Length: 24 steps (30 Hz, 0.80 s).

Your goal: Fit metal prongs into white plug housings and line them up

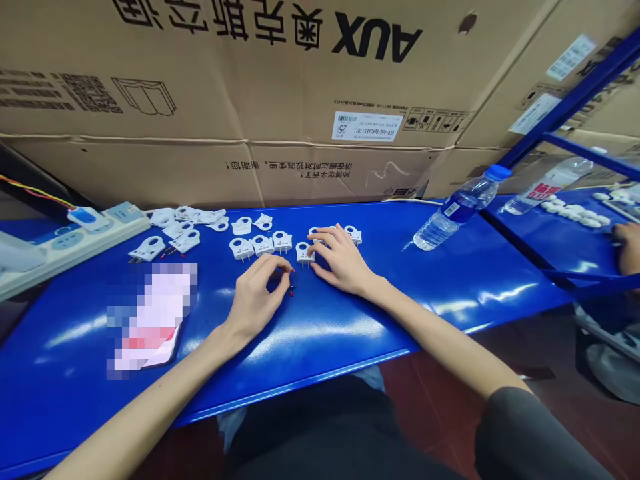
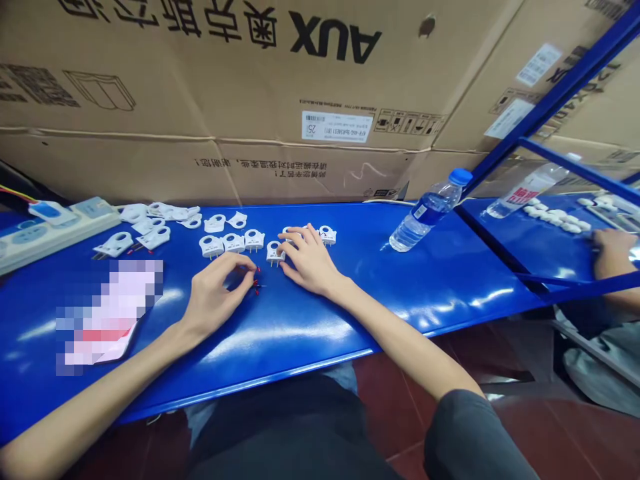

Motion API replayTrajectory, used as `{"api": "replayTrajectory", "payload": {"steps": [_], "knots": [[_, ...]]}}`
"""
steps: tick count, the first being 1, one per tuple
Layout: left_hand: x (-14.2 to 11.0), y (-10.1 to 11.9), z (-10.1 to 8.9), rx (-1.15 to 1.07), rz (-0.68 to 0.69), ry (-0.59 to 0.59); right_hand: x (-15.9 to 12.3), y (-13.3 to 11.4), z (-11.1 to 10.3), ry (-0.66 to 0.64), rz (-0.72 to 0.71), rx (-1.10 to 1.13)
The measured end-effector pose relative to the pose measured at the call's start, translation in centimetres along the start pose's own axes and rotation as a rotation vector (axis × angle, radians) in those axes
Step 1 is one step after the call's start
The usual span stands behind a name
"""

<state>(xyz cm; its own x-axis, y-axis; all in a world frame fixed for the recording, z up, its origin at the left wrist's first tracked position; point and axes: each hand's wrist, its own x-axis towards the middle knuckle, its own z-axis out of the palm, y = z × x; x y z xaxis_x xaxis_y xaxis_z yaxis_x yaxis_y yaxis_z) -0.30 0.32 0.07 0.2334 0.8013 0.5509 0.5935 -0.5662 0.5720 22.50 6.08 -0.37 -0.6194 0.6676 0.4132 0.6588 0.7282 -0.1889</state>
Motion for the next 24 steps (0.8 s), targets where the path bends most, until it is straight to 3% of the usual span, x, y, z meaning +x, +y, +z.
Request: {"api": "replayTrajectory", "payload": {"steps": [15, 24], "knots": [[0.2, 0.6, -0.6, -0.007, 0.054, 0.189, -0.4, -2.8, -1.5, 0.076, -0.063, 0.222], [0.0, -0.2, -0.3, 0.033, 0.074, 0.102, -0.4, -2.6, -1.5, 0.041, -0.058, 0.199]]}}
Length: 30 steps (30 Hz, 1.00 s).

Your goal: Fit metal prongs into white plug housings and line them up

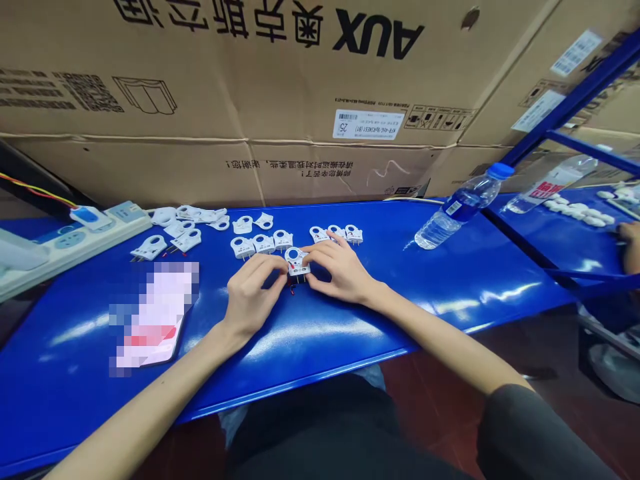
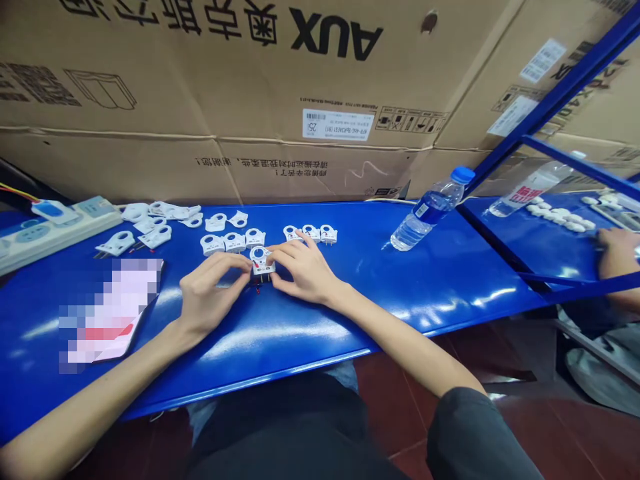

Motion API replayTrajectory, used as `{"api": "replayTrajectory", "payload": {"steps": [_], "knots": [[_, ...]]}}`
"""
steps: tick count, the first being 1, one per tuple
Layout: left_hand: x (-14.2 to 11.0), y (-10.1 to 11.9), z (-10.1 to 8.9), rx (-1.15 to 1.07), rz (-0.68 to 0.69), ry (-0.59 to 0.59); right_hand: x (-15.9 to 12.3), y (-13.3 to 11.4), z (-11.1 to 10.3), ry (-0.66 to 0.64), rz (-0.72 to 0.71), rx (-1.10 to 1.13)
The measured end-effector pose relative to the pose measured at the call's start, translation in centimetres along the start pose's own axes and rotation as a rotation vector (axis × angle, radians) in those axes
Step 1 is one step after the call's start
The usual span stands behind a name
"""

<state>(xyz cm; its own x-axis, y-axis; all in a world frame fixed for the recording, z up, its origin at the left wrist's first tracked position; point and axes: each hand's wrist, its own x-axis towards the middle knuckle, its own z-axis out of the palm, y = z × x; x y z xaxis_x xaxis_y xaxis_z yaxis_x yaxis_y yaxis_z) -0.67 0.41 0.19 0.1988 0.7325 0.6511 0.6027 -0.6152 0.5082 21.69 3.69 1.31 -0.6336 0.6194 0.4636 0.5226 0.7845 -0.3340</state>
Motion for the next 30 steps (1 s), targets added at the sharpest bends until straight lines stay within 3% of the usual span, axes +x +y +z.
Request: {"api": "replayTrajectory", "payload": {"steps": [10, 19, 30], "knots": [[-0.1, 0.3, 0.6, -0.02, -0.021, -0.039, 0.1, 0.2, 0.0, 0.007, 0.038, -0.036], [0.5, 0.9, 0.5, -0.299, -0.436, -0.028, 0.1, 0.0, -0.1, 0.014, 0.032, -0.044], [0.6, 0.5, 0.4, -0.453, -0.542, -0.02, 0.1, 0.1, -0.3, 0.014, 0.023, -0.044]]}}
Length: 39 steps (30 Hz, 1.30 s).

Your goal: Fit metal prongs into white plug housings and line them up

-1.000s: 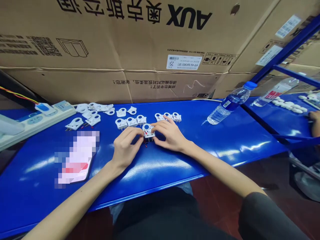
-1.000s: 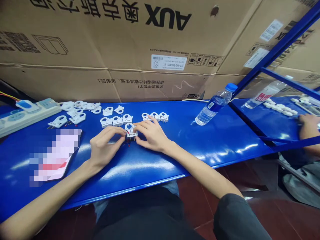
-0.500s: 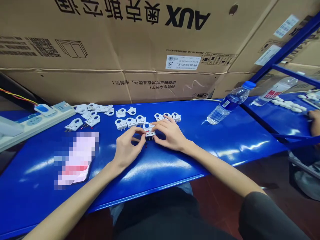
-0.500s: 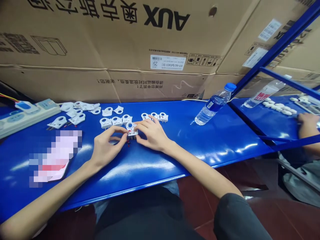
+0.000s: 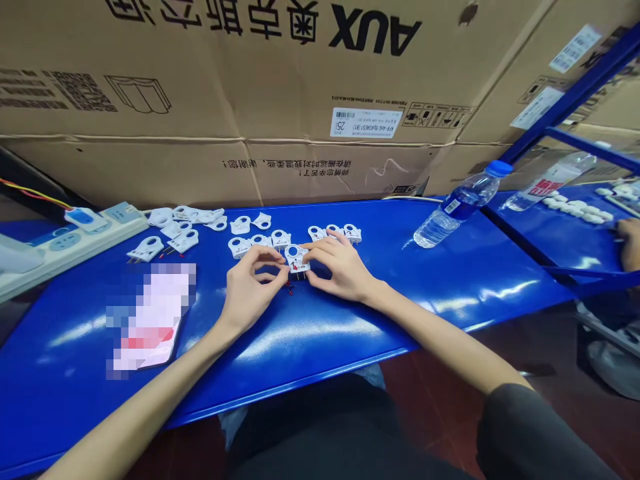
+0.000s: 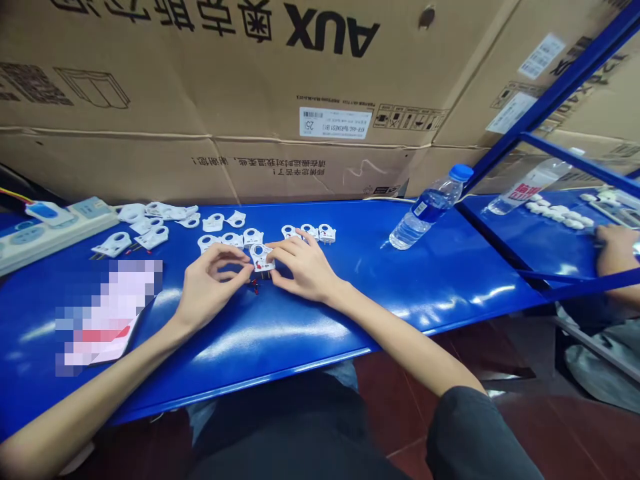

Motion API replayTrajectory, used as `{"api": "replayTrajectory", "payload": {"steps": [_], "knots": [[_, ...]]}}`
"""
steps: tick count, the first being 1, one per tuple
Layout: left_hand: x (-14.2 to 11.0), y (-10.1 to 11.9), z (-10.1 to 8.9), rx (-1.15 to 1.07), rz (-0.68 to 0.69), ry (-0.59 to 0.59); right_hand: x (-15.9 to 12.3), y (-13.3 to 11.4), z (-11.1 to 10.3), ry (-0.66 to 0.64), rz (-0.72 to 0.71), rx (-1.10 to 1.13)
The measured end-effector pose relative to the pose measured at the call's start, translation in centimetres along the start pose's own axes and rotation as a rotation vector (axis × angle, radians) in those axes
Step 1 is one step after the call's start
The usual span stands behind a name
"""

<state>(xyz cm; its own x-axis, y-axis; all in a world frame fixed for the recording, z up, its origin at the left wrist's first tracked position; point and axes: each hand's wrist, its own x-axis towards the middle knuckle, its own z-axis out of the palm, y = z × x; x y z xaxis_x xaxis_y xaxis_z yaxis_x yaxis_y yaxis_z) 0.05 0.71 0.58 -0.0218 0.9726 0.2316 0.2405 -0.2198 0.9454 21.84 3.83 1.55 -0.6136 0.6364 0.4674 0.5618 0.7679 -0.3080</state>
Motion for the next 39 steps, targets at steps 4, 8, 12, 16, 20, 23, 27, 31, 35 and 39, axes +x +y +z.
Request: {"api": "replayTrajectory", "payload": {"steps": [4, 8, 12, 16, 20, 23, 27, 31, 35, 39], "knots": [[0.1, 0.01, 0.0, -0.019, 0.031, 0.031, -0.06, 0.08, 0.06, -0.01, 0.001, 0.003], [0.29, -0.12, -0.09, -0.079, 0.051, 0.031, -0.16, 0.14, 0.19, -0.015, -0.013, 0.005], [0.36, -0.16, -0.14, -0.094, 0.065, 0.048, -0.15, 0.08, 0.21, -0.011, -0.013, 0.02], [0.27, -0.06, -0.08, -0.081, 0.078, 0.052, -0.13, 0.05, 0.17, -0.007, -0.015, 0.039], [0.17, 0.01, -0.01, -0.07, 0.103, 0.078, -0.16, 0.01, 0.16, -0.006, -0.012, 0.053], [0.13, 0.05, 0.0, -0.058, 0.119, 0.093, -0.13, -0.11, 0.1, -0.017, 0.005, 0.07], [0.08, 0.06, -0.01, 0.0, 0.144, 0.082, -0.04, -0.21, 0.03, -0.012, 0.018, 0.093], [0.07, 0.07, -0.16, 0.071, 0.175, 0.051, -0.05, -0.11, 0.12, 0.041, -0.006, 0.118], [0.0, 0.22, -0.32, 0.143, 0.223, 0.004, -0.13, -0.01, 0.26, 0.048, -0.015, 0.112], [-0.17, 0.38, -0.2, 0.212, 0.253, -0.002, -0.14, -0.01, 0.3, 0.06, -0.012, 0.101]]}}
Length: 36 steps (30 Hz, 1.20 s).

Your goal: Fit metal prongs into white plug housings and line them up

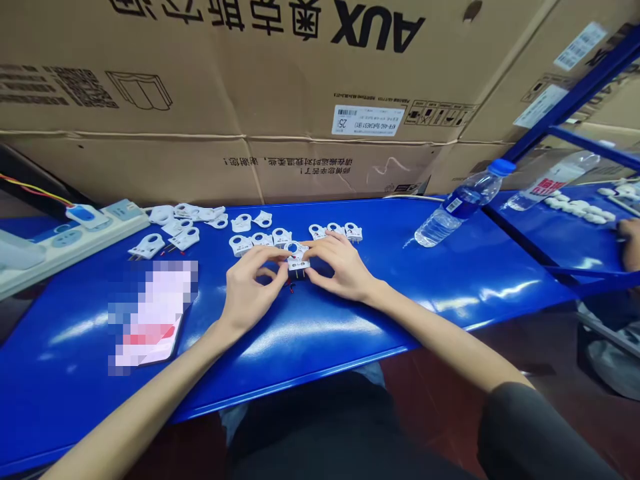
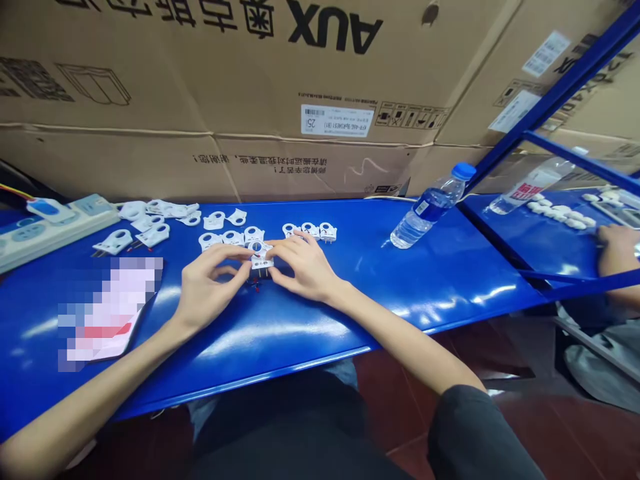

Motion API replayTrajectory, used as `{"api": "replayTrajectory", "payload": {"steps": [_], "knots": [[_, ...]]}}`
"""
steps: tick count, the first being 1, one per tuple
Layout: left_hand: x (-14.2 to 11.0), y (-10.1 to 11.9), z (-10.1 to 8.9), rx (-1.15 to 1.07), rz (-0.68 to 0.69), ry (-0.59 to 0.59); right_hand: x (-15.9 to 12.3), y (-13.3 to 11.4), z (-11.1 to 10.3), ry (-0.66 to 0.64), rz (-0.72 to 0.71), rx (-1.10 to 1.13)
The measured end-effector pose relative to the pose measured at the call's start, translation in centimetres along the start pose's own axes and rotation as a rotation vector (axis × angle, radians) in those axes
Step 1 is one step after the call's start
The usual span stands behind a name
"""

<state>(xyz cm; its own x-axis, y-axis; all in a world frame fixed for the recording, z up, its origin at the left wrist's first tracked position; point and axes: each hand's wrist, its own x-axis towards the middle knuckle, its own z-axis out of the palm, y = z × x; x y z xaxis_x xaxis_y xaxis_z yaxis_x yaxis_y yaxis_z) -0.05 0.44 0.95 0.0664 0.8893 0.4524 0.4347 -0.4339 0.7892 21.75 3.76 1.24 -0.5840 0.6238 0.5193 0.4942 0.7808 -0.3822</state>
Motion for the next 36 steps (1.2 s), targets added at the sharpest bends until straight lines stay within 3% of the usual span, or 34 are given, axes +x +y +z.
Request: {"api": "replayTrajectory", "payload": {"steps": [17, 23, 28, 36], "knots": [[-0.1, -0.4, 0.0, 0.168, 0.087, -0.069, -0.1, 1.1, 0.8, 0.07, 0.08, -0.033], [-0.4, -0.5, -0.2, 0.443, 0.188, -0.323, 0.2, 2.3, 1.3, 0.117, 0.151, -0.072], [-0.6, -0.3, 0.0, 0.501, 0.202, -0.409, 1.1, 4.0, 1.9, 0.136, 0.21, -0.131], [-0.6, -0.9, 0.0, 0.512, 0.21, -0.372, 1.9, 5.2, 2.8, 0.113, 0.209, -0.168]]}}
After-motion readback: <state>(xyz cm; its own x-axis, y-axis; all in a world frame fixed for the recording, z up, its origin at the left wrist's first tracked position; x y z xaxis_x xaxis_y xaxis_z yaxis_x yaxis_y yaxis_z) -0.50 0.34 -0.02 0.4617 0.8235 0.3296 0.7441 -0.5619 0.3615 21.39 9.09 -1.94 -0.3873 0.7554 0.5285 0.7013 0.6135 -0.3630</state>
